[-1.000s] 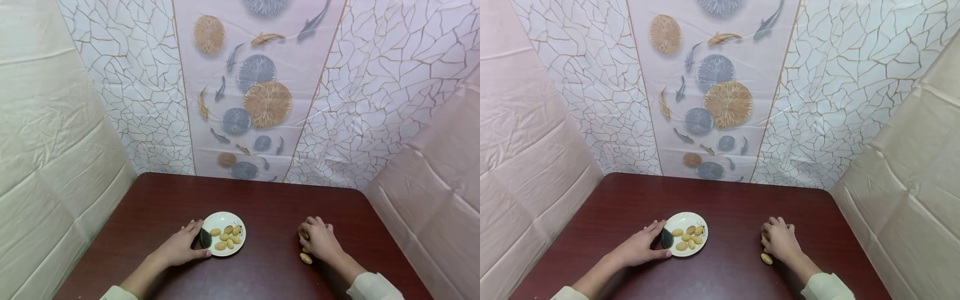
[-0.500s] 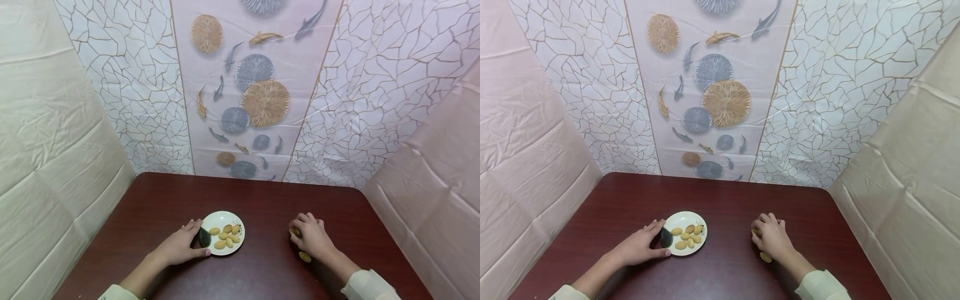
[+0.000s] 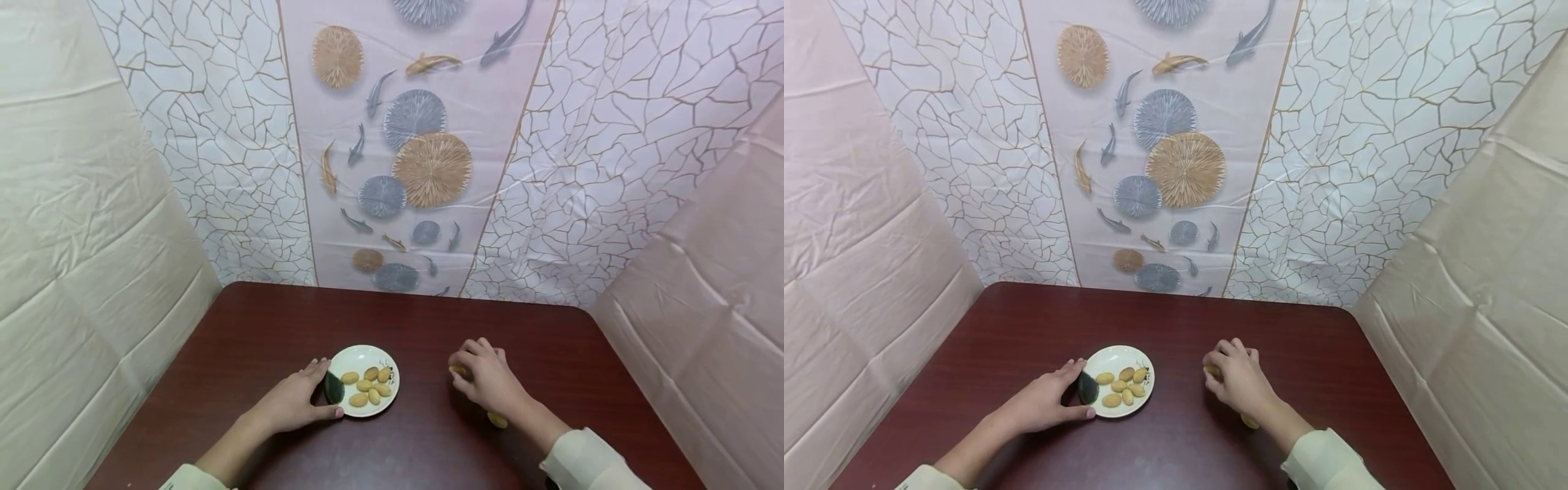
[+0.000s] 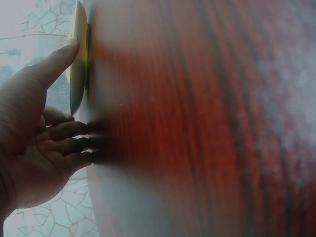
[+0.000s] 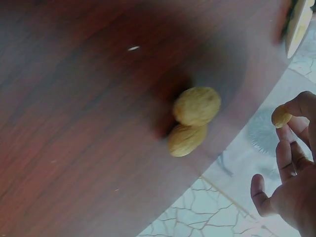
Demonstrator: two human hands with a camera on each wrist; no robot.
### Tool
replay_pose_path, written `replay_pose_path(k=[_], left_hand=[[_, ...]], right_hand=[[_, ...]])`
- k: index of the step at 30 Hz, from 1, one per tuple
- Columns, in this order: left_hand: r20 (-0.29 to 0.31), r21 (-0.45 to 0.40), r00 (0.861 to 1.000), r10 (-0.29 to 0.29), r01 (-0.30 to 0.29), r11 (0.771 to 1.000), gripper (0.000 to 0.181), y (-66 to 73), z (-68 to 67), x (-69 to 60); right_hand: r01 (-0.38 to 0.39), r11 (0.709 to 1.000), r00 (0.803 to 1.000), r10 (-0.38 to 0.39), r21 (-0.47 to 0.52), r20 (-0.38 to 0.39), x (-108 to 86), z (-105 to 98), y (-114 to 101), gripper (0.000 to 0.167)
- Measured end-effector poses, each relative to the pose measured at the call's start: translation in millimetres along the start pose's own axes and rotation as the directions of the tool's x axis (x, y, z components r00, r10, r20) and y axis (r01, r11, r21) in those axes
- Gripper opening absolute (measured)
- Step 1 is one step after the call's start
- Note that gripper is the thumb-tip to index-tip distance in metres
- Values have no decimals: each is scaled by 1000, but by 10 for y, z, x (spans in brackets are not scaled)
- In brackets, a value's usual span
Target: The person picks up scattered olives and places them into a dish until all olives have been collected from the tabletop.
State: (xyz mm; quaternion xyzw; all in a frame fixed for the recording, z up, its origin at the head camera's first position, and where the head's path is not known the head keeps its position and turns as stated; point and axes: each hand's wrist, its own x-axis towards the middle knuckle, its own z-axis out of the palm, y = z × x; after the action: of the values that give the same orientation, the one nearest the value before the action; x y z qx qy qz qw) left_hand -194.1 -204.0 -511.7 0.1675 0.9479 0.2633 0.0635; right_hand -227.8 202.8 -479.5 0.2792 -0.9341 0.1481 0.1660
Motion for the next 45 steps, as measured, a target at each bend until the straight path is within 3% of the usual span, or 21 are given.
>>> replay_pose_path(k=[28,45], left_hand=[[25,-9,999,-23,23,1000,114,5,-31,1],[20,-5,1000,-13,13,1000,114,-14,-1,18]], right_hand=[[110,991,993,-113,70,39,349,143,-511,12],[124,987,989,-131,106,69,482,223,-698,12]])
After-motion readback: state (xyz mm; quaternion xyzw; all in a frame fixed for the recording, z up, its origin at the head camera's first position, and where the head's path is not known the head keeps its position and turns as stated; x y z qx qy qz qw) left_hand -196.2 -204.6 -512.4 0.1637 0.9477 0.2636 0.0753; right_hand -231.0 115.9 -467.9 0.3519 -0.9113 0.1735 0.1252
